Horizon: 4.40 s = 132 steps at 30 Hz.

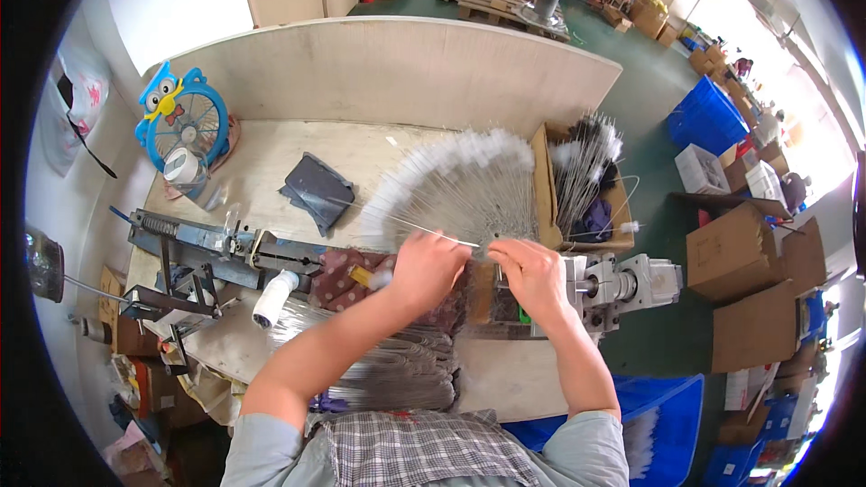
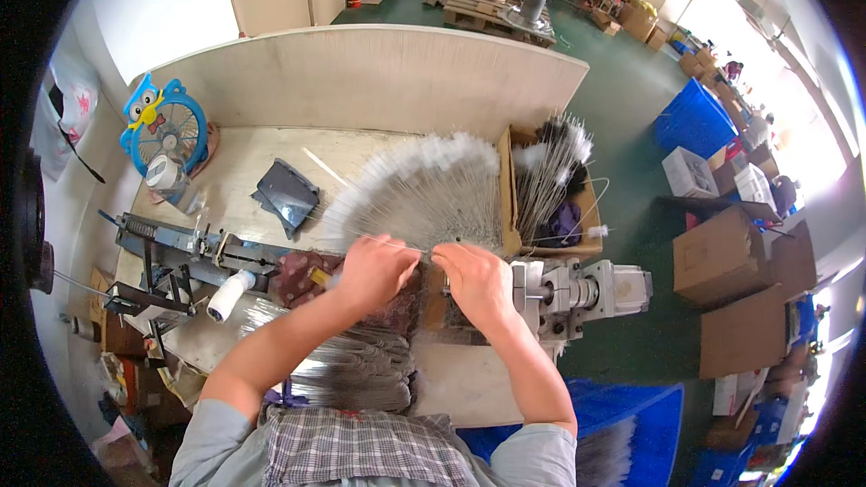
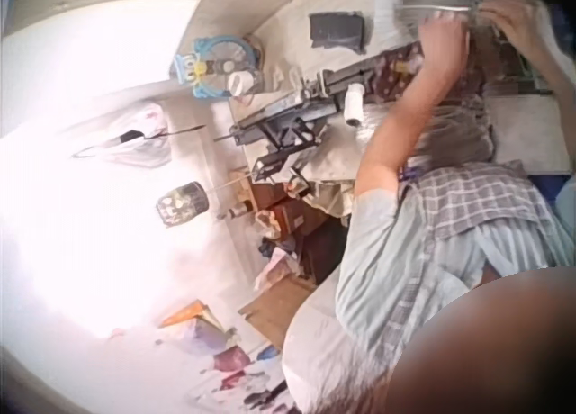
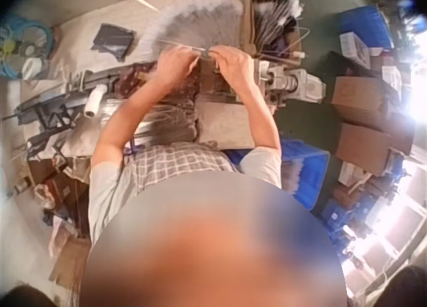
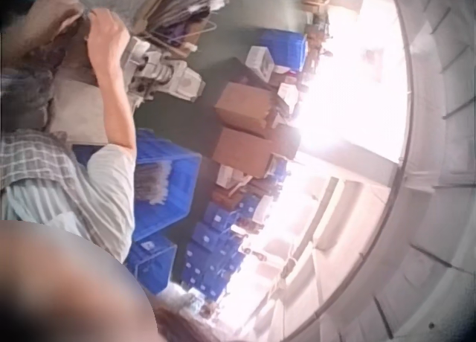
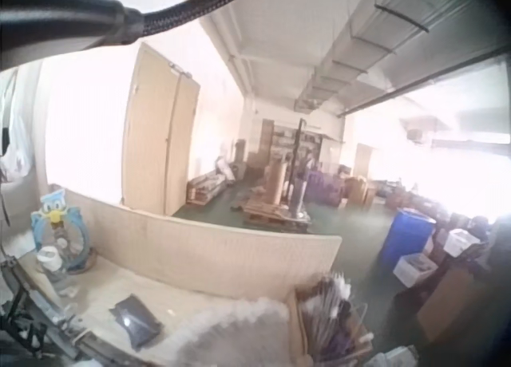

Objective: The person is assembling small white brushes onto a motorized spindle and securing them with a gold-colored component.

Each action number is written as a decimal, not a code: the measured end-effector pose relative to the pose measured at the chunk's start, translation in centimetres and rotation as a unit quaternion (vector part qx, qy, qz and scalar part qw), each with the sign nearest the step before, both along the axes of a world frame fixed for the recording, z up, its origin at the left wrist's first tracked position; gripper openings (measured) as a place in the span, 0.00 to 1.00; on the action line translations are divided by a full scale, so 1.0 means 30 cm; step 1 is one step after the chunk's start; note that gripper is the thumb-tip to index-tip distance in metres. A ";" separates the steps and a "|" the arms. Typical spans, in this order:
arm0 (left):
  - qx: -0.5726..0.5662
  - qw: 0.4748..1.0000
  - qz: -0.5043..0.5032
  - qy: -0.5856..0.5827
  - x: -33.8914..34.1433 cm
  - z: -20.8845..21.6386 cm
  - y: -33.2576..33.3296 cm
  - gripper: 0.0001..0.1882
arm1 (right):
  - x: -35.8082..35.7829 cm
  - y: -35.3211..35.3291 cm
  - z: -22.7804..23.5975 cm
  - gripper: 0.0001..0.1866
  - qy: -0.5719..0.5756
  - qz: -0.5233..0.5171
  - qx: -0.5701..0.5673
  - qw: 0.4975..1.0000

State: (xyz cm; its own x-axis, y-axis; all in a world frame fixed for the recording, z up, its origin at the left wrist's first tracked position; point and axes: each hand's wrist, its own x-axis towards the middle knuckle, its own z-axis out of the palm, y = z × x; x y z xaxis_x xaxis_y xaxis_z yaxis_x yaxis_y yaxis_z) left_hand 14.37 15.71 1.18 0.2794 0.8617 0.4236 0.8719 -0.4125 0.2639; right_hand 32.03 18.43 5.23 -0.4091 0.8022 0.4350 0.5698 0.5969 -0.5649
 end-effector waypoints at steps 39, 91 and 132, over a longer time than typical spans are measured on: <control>-0.274 0.776 0.265 -0.502 -0.395 -0.143 -0.440 0.14 | -0.482 -0.121 0.039 0.02 0.008 0.217 0.106 0.970; -0.105 0.553 0.224 -0.795 -0.321 -0.046 -0.542 0.06 | -0.261 -0.081 0.041 0.10 0.019 0.136 -0.202 0.970; -0.141 0.443 0.151 -0.873 -0.221 -0.031 -0.343 0.20 | -0.499 -0.163 0.014 0.12 -0.049 0.157 0.039 0.986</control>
